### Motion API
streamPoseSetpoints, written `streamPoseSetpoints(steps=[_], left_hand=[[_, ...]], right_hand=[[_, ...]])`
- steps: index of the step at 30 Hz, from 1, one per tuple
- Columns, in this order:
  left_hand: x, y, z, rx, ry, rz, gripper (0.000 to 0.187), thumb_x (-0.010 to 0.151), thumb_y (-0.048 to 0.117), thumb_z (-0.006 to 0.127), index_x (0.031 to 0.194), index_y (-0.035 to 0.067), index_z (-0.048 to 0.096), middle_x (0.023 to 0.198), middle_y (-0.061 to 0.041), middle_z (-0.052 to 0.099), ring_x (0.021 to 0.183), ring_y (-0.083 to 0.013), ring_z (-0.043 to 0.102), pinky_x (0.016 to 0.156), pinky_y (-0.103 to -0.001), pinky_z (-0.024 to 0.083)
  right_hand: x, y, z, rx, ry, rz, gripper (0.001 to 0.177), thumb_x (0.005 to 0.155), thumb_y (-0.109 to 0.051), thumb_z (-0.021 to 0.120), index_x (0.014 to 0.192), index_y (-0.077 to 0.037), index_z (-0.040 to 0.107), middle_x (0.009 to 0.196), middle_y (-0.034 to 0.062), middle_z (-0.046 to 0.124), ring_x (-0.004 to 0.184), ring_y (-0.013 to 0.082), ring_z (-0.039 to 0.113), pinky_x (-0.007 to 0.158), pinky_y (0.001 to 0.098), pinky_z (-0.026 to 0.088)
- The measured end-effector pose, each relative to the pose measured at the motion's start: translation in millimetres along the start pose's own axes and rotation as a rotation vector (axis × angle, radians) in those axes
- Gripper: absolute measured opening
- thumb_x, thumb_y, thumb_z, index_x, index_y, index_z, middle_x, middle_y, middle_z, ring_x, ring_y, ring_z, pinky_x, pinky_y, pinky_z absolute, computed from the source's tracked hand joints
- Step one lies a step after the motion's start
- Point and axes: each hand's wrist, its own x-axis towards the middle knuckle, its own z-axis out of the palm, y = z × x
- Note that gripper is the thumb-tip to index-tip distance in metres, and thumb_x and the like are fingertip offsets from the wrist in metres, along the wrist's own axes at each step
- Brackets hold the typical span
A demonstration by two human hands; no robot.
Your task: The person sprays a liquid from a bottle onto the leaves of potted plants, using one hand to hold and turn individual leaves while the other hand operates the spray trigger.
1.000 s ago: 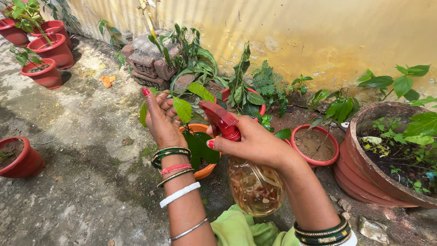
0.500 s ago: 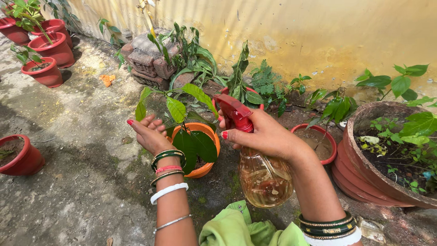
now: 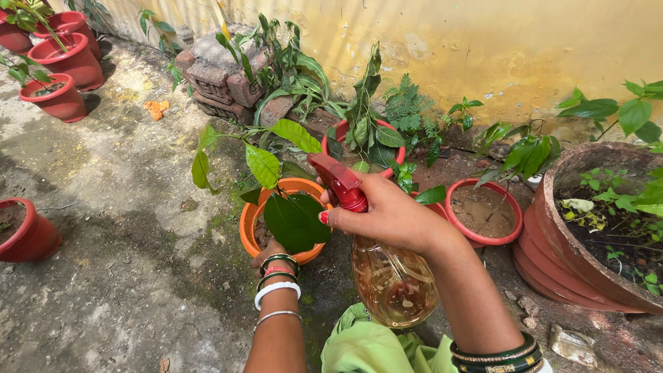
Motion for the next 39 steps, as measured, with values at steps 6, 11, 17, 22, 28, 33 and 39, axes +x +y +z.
streamPoseSetpoints(steps=[6, 11, 17, 22, 28, 33, 39], left_hand=[[-21.6, -25.4, 6.9, -0.086, -0.069, -0.043, 0.085, 0.089, 0.046, 0.066, 0.148, 0.008, 0.018, 0.125, -0.021, 0.051, 0.099, -0.038, 0.062, 0.074, -0.044, 0.052], [-20.1, -39.3, 11.0, -0.137, -0.142, -0.061, 0.086, 0.092, 0.041, 0.064, 0.149, 0.013, 0.007, 0.125, -0.02, 0.054, 0.095, -0.036, 0.064, 0.069, -0.043, 0.053], [-17.7, -53.6, 22.2, -0.158, -0.234, -0.067, 0.09, 0.094, 0.036, 0.061, 0.151, 0.018, -0.006, 0.126, -0.018, 0.057, 0.09, -0.0335, 0.066, 0.063, -0.042, 0.054], [-5.9, -60.6, 31.9, -0.155, -0.321, -0.054, 0.094, 0.096, 0.032, 0.058, 0.152, 0.023, -0.018, 0.127, -0.017, 0.06, 0.086, -0.0315, 0.067, 0.058, -0.04, 0.054], [35.2, -48.0, 21.0, -0.043, -0.44, 0.004, 0.102, 0.099, 0.027, 0.055, 0.153, 0.029, -0.031, 0.127, -0.015, 0.063, 0.082, -0.0291, 0.069, 0.053, -0.039, 0.055], [52.8, -11.9, 1.7, 0.139, -0.519, 0.049, 0.106, 0.105, 0.027, 0.064, 0.161, 0.019, -0.025, 0.125, -0.022, 0.066, 0.071, -0.0292, 0.059, 0.046, -0.033, 0.048], [35.4, 46.3, -4.8, -0.011, -0.964, 0.729, 0.06, 0.103, 0.021, 0.061, 0.159, 0.016, 0.041, 0.131, -0.005, 0.066, 0.101, -0.018, 0.072, 0.073, -0.035, 0.064]], right_hand=[[8.7, 0.4, 9.7, 0.068, 0.035, -0.112, 0.079, 0.088, -0.022, 0.074, 0.158, -0.011, 0.04, 0.111, -0.0002, 0.064, 0.102, 0.0087, 0.059, 0.093, 0.0286, 0.052], [20.6, 7.7, 15.8, 0.077, 0.061, -0.173, 0.068, 0.089, -0.021, 0.075, 0.149, -0.004, 0.048, 0.119, 0.001, 0.064, 0.113, 0.009, 0.059, 0.102, 0.0295, 0.049], [26.6, 16.2, 16.2, 0.019, 0.068, -0.177, 0.067, 0.088, -0.022, 0.074, 0.147, -0.004, 0.048, 0.118, 0.0017, 0.067, 0.11, 0.0094, 0.061, 0.099, 0.0294, 0.051], [26.1, 23.7, 10.4, -0.006, 0.108, -0.1, 0.053, 0.088, -0.023, 0.075, 0.133, -0.001, 0.059, 0.116, 0.0027, 0.068, 0.105, 0.009, 0.062, 0.094, 0.0298, 0.054], [23.6, 27.7, -5.5, -0.04, 0.149, -0.093, 0.052, 0.086, -0.021, 0.075, 0.132, -0.004, 0.058, 0.115, 0.0008, 0.068, 0.105, 0.0071, 0.062, 0.094, 0.0276, 0.052], [23.4, 32.6, -14.4, -0.009, 0.156, -0.103, 0.046, 0.088, -0.019, 0.075, 0.128, -0.003, 0.059, 0.113, 0.001, 0.066, 0.103, 0.0068, 0.06, 0.094, 0.0278, 0.051], [26.9, 34.2, -14.5, 0.057, 0.178, -0.018, 0.063, 0.085, -0.019, 0.075, 0.142, -0.007, 0.052, 0.115, -0.0021, 0.066, 0.104, 0.0058, 0.06, 0.093, 0.0267, 0.052]])
